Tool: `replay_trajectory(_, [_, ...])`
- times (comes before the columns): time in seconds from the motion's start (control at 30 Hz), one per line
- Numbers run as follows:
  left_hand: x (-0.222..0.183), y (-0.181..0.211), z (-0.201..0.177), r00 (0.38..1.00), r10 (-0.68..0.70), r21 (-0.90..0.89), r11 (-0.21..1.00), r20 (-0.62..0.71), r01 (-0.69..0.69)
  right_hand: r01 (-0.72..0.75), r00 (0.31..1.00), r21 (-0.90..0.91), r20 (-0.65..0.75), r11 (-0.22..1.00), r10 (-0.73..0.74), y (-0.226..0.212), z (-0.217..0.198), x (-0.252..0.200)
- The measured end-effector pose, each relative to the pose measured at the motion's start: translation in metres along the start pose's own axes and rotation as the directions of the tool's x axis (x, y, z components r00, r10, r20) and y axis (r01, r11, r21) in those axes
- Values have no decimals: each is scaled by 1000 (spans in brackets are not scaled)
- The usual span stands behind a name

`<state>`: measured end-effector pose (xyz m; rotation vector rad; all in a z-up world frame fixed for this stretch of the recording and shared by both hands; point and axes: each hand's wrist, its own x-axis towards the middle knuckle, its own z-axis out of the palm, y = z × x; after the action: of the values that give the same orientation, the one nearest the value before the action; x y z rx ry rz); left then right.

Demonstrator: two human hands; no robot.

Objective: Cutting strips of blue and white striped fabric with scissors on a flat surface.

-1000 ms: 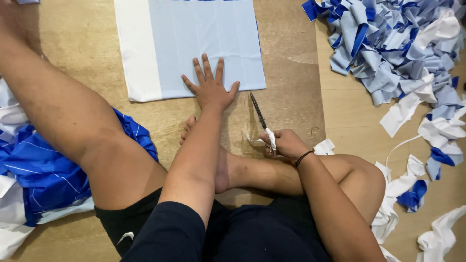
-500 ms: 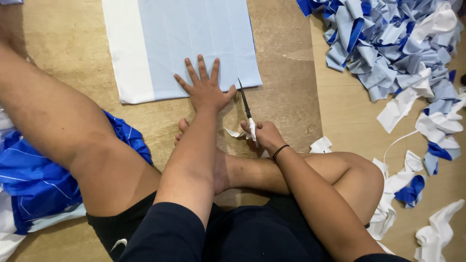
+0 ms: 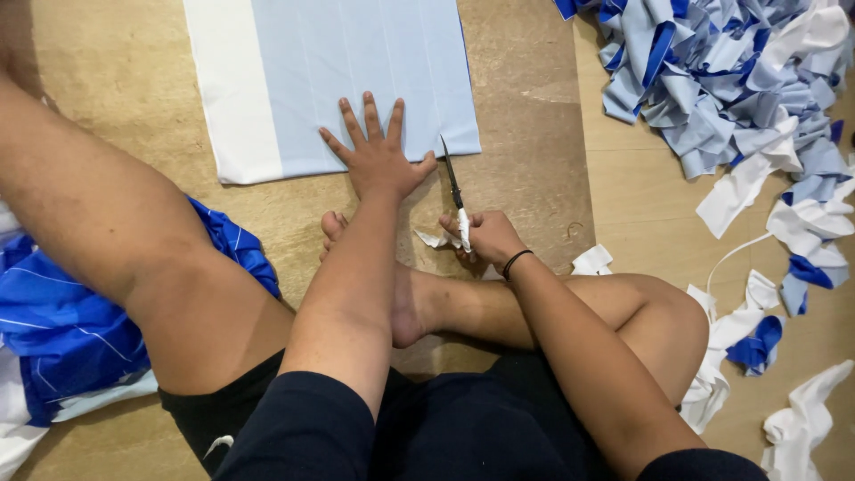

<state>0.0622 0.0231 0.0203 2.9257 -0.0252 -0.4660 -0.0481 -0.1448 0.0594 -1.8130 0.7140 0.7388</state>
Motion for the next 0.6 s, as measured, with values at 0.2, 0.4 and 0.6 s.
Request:
replay_trajectory(0.2, [-3,-1,4,999,14,-24,1000,-48,-15,13,999,-72,-37,997,-16,-14,3,15])
replay_trajectory(0.4, [-4,-2,0,997,23,-40,999,-73,-26,2,1000,-143,-21,990,-5,-20,2,19])
replay_trajectory(0.6, [2,0,5,996,30,-65,997,-85,-36,24,1000,-75,2,997,-24,-27,-5,40])
